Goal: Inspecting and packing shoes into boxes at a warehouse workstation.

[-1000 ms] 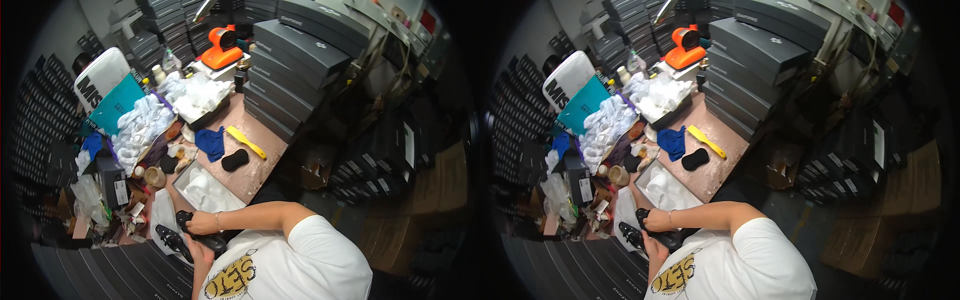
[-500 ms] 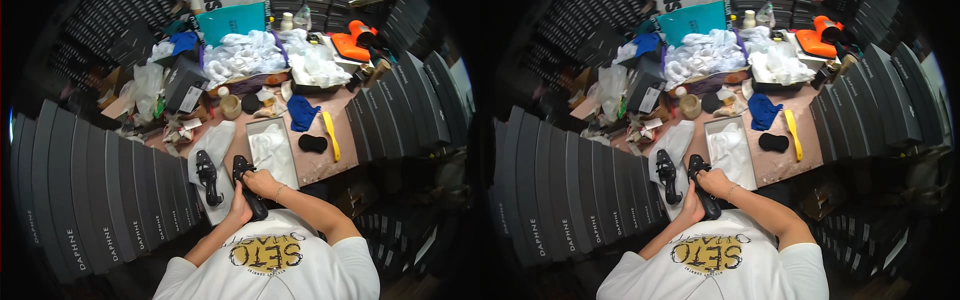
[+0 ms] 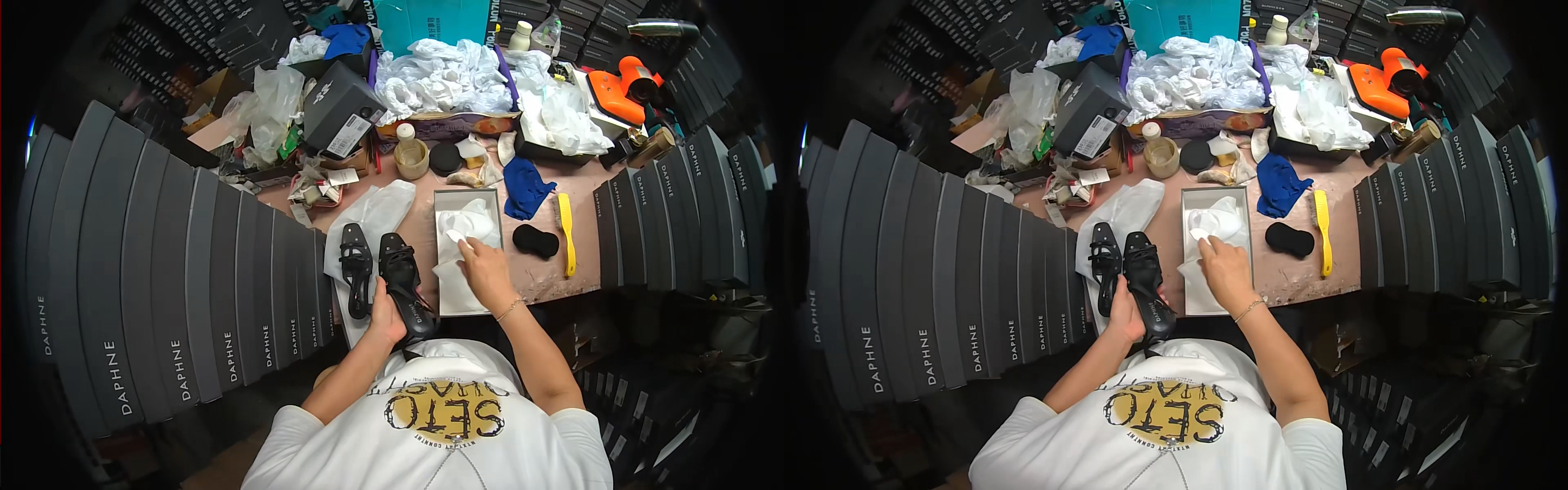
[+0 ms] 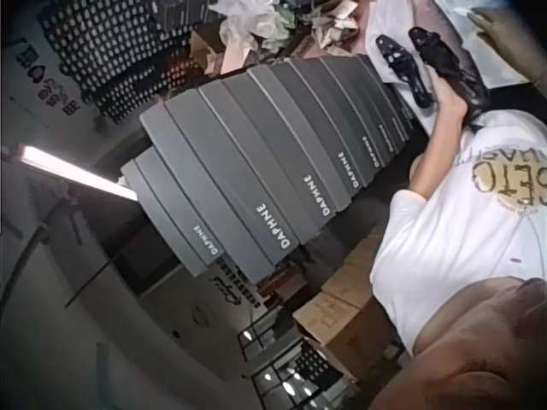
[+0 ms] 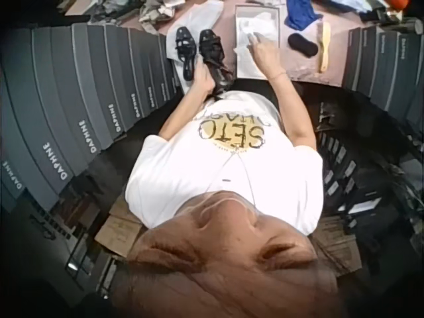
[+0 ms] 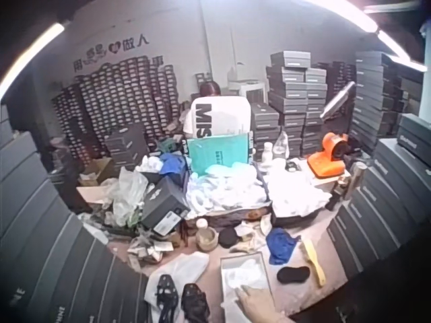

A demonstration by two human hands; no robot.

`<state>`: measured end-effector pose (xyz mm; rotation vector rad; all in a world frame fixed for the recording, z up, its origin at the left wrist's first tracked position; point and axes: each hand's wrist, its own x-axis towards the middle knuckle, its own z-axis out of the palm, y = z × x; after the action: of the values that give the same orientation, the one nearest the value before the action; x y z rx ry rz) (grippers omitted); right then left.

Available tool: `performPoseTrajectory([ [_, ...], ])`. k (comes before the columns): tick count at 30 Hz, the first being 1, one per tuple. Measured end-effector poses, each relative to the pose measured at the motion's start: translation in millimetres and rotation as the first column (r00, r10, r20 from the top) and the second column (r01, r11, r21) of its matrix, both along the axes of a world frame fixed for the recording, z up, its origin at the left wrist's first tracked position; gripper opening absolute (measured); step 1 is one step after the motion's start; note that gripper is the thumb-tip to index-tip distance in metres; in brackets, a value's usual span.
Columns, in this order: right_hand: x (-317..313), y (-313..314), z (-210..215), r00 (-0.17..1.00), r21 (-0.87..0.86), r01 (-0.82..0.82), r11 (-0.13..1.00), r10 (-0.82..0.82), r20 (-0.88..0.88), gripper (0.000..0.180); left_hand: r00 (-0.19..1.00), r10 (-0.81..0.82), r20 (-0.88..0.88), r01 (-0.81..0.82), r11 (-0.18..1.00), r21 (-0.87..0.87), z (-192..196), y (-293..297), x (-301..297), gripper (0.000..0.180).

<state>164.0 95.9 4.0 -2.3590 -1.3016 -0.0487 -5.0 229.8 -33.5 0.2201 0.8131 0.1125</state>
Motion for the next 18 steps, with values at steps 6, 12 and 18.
performPoseTrajectory([
  [6, -50, 28, -5, 0.813, 0.228, -0.250, 0.941, 0.332, -0.478, 0.042, 0.996, -0.082, 0.020, 0.076, 0.976, 0.204, 28, -15, 12, 0.071],
  [12, -53, 37, -22, 0.843, 0.016, -0.367, 0.930, 0.340, -0.417, 0.059, 0.998, -0.022, 0.054, 0.013, 0.987, 0.161, 33, -30, 8, 0.074],
  [18, -38, 78, -41, 0.580, 0.010, -0.320, 0.947, 0.204, -0.788, 0.069, 0.986, -0.109, 0.128, 0.074, 0.966, 0.249, 46, -34, 15, 0.086],
])
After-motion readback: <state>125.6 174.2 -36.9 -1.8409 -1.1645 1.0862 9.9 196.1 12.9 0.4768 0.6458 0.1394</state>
